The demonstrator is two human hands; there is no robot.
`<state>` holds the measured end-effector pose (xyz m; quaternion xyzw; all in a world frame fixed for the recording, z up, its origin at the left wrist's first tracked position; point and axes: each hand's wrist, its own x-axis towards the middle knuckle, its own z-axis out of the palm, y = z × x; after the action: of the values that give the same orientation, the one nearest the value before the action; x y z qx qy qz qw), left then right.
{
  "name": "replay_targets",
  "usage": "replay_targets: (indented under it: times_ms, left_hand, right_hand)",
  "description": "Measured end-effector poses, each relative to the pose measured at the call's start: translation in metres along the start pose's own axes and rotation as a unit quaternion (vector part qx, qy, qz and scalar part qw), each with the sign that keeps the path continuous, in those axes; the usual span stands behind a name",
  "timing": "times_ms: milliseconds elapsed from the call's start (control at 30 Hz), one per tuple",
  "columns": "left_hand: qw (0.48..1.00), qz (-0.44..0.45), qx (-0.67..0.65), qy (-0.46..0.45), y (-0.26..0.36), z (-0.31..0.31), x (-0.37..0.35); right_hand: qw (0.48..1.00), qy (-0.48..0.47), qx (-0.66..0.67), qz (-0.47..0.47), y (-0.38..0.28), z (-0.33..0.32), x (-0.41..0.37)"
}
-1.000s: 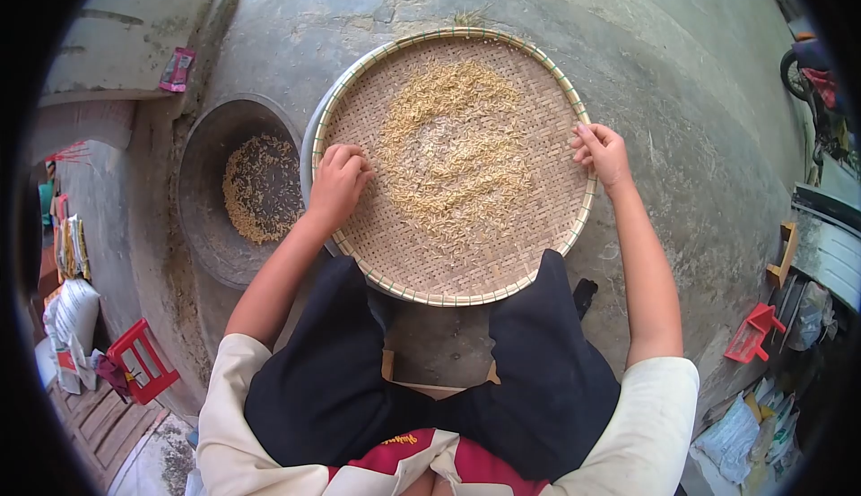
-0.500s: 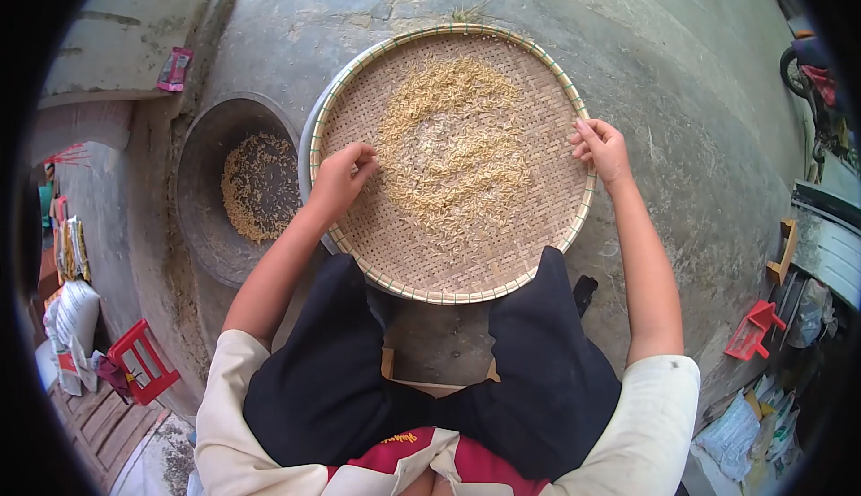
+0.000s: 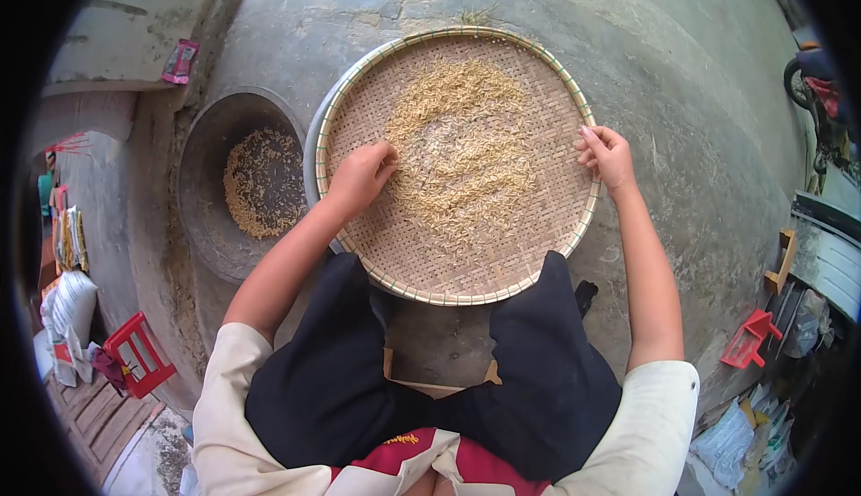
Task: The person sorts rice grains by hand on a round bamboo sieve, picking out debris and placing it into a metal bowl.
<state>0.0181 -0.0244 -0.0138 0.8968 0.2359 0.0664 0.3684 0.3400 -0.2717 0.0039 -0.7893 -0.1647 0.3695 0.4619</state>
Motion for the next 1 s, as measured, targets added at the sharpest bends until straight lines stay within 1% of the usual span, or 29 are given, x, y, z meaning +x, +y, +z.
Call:
replay_targets:
  times_ms: [33, 167, 233, 300, 367, 433, 467, 500, 533, 567, 600, 633, 667, 700, 733, 800, 867, 900, 967, 1000]
  left_hand:
    - [1.000, -0.006, 0.016, -0.018, 0.001, -0.002, 0.000]
    - [1.000, 0.015, 0.014, -0.015, 0.004, -0.017, -0.001]
    - [0.997, -0.042, -0.054, 0.032, 0.002, -0.033, -0.008]
    - [0.983, -0.109, -0.114, 0.096, 0.003, -0.057, -0.021]
    - [0.974, -0.168, -0.088, 0.126, -0.001, -0.088, -0.037]
    - [0.957, -0.198, -0.107, 0.181, -0.030, -0.106, -0.058]
    - [0.962, -0.200, 0.003, 0.184, -0.031, -0.119, -0.064]
    - [0.956, -0.234, 0.082, 0.155, -0.039, -0.131, -0.071]
    - [0.956, -0.233, 0.083, 0.156, -0.045, -0.137, -0.077]
    - [0.941, -0.274, 0.177, 0.094, -0.047, -0.143, -0.081]
    - [0.912, -0.311, 0.267, 0.031, -0.049, -0.145, -0.082]
    - [0.927, -0.291, 0.232, 0.052, -0.050, -0.141, -0.079]
    - [0.927, -0.292, 0.229, 0.052, -0.048, -0.135, -0.073]
    - [0.949, -0.205, 0.214, 0.110, -0.046, -0.125, -0.065]
    - [0.959, -0.117, 0.197, 0.166, -0.042, -0.115, -0.056]
    - [0.975, -0.018, 0.173, 0.139, -0.015, -0.088, -0.031]
    - [0.984, 0.001, 0.146, 0.099, -0.013, -0.062, -0.017]
    - [0.984, 0.000, 0.145, 0.102, -0.009, -0.053, -0.014]
    - [0.987, -0.009, 0.158, 0.042, -0.002, -0.038, -0.008]
    - [0.986, -0.010, 0.158, 0.045, 0.000, -0.033, -0.007]
  right_hand:
    - [1.000, 0.001, 0.003, 0.001, 0.000, 0.001, 0.000]
    - [1.000, 0.000, 0.001, -0.002, -0.001, 0.001, -0.002]
    - [1.000, 0.010, 0.000, -0.003, -0.002, 0.002, -0.002]
    - [1.000, 0.009, 0.001, -0.002, -0.005, 0.003, -0.002]
    - [1.000, 0.016, 0.006, 0.002, -0.004, 0.004, -0.003]
    - [1.000, 0.014, 0.008, 0.004, -0.004, 0.003, -0.003]
    - [1.000, 0.014, 0.011, 0.004, -0.004, 0.003, -0.003]
    - [1.000, 0.014, 0.012, 0.004, -0.003, 0.003, -0.002]
    - [1.000, 0.013, 0.011, 0.003, -0.002, 0.003, -0.002]
    - [1.000, 0.012, 0.010, 0.001, -0.003, 0.003, -0.001]
    - [1.000, 0.013, 0.009, 0.000, -0.003, 0.004, -0.001]
    - [1.000, 0.015, 0.005, 0.005, -0.003, 0.004, -0.002]
    - [1.000, 0.016, 0.001, 0.010, -0.004, 0.004, -0.002]
    - [1.000, 0.014, -0.001, 0.010, -0.003, 0.002, -0.001]
    - [1.000, 0.015, 0.002, 0.008, -0.002, 0.001, -0.001]
    - [1.000, 0.008, 0.004, 0.006, 0.001, 0.003, 0.000]
    - [1.000, 0.008, 0.008, 0.001, 0.001, 0.002, 0.001]
    - [1.000, 0.007, 0.006, 0.000, 0.001, 0.002, 0.000]
    - [1.000, 0.013, 0.001, 0.007, 0.001, 0.002, 0.000]
    - [1.000, 0.011, 0.000, 0.005, 0.000, 0.001, 0.000]
